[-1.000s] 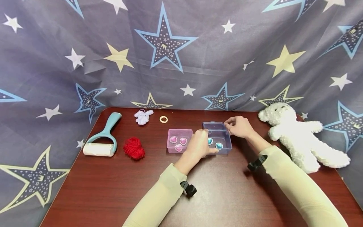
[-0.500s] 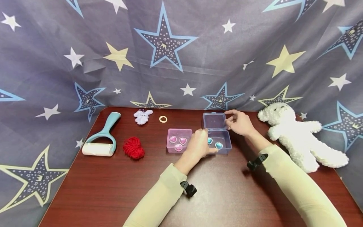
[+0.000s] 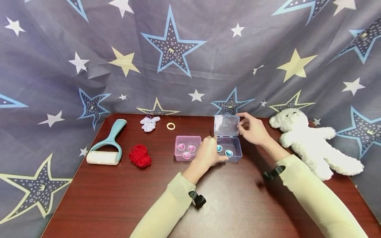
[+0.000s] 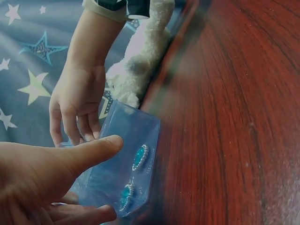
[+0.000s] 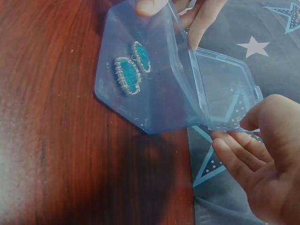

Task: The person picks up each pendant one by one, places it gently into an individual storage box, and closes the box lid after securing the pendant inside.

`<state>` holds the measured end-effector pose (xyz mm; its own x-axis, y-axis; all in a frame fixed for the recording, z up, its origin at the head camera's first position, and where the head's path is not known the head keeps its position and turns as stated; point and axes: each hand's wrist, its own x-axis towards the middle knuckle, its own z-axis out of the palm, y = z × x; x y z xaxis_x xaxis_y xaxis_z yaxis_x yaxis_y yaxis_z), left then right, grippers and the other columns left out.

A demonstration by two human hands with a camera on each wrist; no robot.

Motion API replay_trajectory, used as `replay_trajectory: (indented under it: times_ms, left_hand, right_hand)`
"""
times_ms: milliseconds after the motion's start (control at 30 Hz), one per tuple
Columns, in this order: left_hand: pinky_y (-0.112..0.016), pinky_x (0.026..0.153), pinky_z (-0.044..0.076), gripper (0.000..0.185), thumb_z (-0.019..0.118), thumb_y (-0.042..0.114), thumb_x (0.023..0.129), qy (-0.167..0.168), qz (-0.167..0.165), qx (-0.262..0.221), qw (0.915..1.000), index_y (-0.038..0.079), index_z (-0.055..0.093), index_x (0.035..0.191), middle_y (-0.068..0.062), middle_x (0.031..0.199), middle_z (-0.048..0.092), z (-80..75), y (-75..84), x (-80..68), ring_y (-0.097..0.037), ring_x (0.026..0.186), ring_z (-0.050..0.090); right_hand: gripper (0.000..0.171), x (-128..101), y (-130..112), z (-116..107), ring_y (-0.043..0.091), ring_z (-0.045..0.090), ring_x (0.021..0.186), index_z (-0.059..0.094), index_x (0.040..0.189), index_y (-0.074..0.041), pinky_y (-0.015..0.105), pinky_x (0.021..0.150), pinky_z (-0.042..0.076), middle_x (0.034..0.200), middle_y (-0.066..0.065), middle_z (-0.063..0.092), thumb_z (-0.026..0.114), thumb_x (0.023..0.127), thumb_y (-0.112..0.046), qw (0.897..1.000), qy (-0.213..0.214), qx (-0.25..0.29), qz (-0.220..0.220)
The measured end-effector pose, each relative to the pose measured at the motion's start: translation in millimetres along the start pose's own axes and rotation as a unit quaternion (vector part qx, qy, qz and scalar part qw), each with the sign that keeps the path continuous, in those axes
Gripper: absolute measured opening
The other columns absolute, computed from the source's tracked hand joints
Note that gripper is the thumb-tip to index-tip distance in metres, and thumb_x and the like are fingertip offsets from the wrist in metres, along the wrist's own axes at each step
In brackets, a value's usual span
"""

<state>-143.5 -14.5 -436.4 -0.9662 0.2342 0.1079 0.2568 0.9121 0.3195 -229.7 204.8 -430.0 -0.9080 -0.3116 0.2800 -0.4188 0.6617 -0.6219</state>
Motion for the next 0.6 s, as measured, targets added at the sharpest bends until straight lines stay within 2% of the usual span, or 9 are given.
replay_trajectory:
  times_ms: [133,267,367,600]
  left_hand:
    - [-0.04,0.09,0.063,0.095,0.096,0.058,0.07,0.001,0.003,0.014,0.9999,-0.004,0.066,0.136,-0.016,0.11,0.073,-0.8,0.3,-1.8,-0.031,0.102,0.075]
    - [-0.039,0.089,0.063,0.097,0.097,0.058,0.069,0.008,0.003,0.02,0.9998,-0.004,0.066,0.137,-0.016,0.109,0.073,-0.9,1.6,-2.8,-0.031,0.1,0.076]
    - [-0.039,0.088,0.063,0.099,0.097,0.059,0.068,0.016,0.006,0.03,0.9994,-0.004,0.066,0.138,-0.015,0.108,0.073,0.1,2.0,-3.1,-0.03,0.099,0.076]
    - [-0.039,0.086,0.064,0.101,0.096,0.063,0.067,0.025,0.02,0.033,0.9989,-0.005,0.066,0.137,-0.015,0.104,0.075,1.2,2.1,-5.2,-0.03,0.097,0.076]
  right_hand:
    - [0.04,-5,-4,-2,0.019,0.076,0.077,0.064,0.135,-0.006,0.017,0.066,0.051,0.089,0.01,0.076,0.07,0.096,-0.004,0.999,0.023,-0.025,-0.037]
    - [0.028,-8,-6,-4,0.023,0.078,0.076,0.067,0.129,-0.006,0.032,0.066,0.057,0.09,0.01,0.079,0.069,0.102,-0.01,0.996,0.042,-0.039,-0.071]
    - [0.018,-10,-7,-6,0.022,0.077,0.077,0.072,0.12,-0.007,0.042,0.071,0.058,0.092,0.009,0.08,0.064,0.105,-0.013,0.993,0.057,-0.053,-0.084]
    - [0.015,-20,-11,-14,0.024,0.074,0.089,0.077,0.111,-0.009,0.047,0.082,0.056,0.099,0.006,0.08,0.064,0.105,-0.012,0.989,0.057,-0.072,-0.115]
